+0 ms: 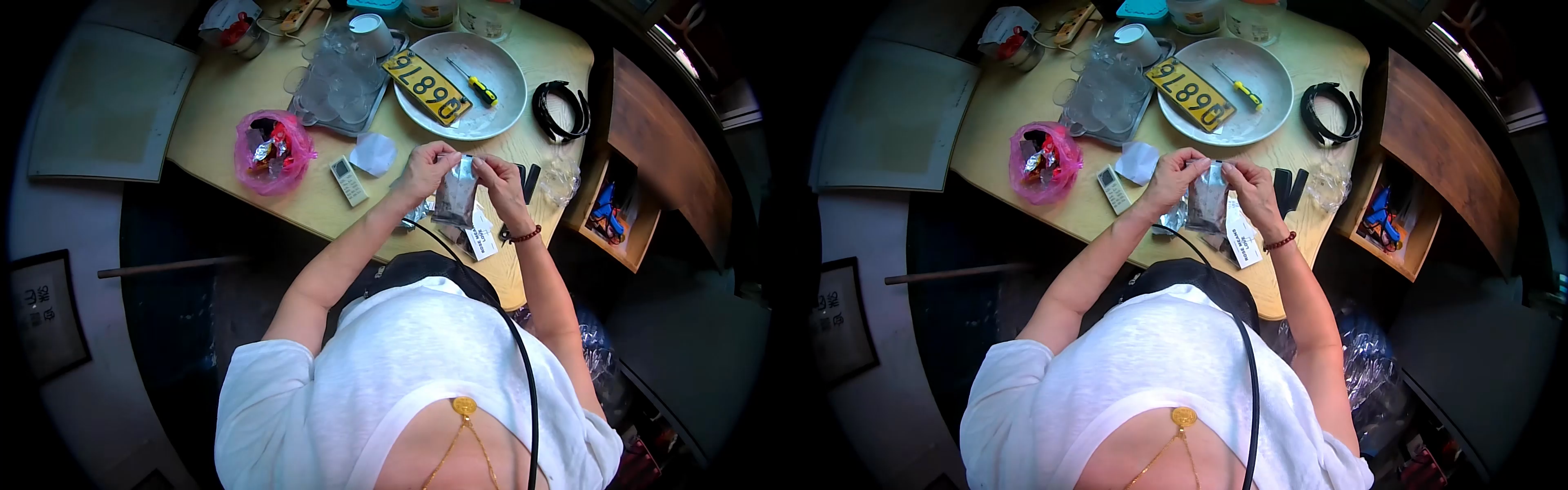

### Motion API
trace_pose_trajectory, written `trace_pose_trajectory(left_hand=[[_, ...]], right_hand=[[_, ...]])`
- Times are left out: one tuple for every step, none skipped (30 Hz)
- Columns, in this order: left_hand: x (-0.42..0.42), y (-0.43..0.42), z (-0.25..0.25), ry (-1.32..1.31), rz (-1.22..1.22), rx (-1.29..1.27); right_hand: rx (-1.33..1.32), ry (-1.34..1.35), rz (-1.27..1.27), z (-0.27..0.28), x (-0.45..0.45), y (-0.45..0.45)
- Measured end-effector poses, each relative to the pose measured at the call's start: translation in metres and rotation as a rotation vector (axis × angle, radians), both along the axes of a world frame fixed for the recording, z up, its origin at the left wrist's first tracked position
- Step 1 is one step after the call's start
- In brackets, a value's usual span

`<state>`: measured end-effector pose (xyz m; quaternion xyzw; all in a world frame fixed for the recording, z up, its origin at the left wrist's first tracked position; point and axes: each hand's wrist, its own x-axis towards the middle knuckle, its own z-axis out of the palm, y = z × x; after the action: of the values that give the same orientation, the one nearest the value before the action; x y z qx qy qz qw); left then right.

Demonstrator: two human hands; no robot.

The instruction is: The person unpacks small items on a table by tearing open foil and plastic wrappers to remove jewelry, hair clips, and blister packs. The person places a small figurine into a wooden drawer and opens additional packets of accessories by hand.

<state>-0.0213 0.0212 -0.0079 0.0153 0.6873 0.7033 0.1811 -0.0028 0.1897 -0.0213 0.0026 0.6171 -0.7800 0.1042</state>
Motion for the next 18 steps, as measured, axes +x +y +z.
trace_pose_trajectory(left_hand=[[0.001, 0.0, 0.0, -0.001, 0.002, -0.003], [0.004, 0.0, 0.0, -0.087, 0.016, 0.15], [0.006, -0.001, 0.001, -0.174, 0.031, 0.302], [0.007, -0.002, 0.0, -0.198, 0.02, 0.329], [0.01, 0.0, 0.0, -0.198, 0.023, 0.327], [0.014, 0.003, 0.004, 0.212, 0.136, -0.116], [0.019, 0.006, 0.013, 0.616, 0.244, -0.564], [0.022, 0.006, 0.023, 0.848, 0.268, -0.727], [0.025, 0.005, 0.025, 0.845, 0.275, -0.732], [0.03, 0.004, 0.026, 0.857, 0.161, -0.76], [0.033, 0.002, 0.027, 0.867, 0.047, -0.787], [0.034, 0.0, 0.023, 0.778, 0.029, -0.704], [0.035, -0.003, 0.02, 0.775, 0.032, -0.71], [0.036, -0.006, 0.017, 0.622, 0.002, -0.534], [0.037, -0.008, 0.018, 0.469, -0.027, -0.355], [0.037, -0.011, 0.015, 0.435, -0.032, -0.285], [0.038, -0.014, 0.013, 0.434, -0.03, -0.286], [0.039, -0.017, 0.012, 0.382, -0.05, -0.253]], right_hand=[[0.006, 0.008, 0.021, 0.006, 0.0, 0.002], [0.003, 0.006, 0.023, 0.008, 0.0, 0.006], [0.027, -0.018, 0.092, 0.008, -0.001, 0.01], [0.052, -0.041, 0.16, 0.008, -0.001, 0.012], [0.05, -0.042, 0.163, 0.006, 0.0, 0.011], [0.1, -0.061, 0.118, 0.002, 0.002, 0.008], [0.152, -0.082, 0.075, -0.001, 0.004, 0.005], [0.251, -0.006, 0.052, -0.003, 0.006, 0.002], [0.249, -0.005, 0.061, 0.001, 0.009, -0.003], [0.237, 0.03, 0.038, 0.007, 0.013, -0.007], [0.224, 0.066, 0.015, 0.01, 0.015, -0.011], [0.171, 0.153, 0.02, 0.008, 0.016, -0.016], [0.166, 0.153, 0.026, 0.008, 0.016, -0.016], [0.262, 0.255, 0.046, 0.01, 0.018, -0.014], [0.36, 0.358, 0.066, 0.015, 0.019, -0.013], [0.328, 0.358, 0.082, 0.016, 0.019, -0.012], [0.328, 0.358, 0.085, 0.02, 0.02, -0.012], [0.296, 0.353, 0.128, 0.025, 0.021, -0.012]])
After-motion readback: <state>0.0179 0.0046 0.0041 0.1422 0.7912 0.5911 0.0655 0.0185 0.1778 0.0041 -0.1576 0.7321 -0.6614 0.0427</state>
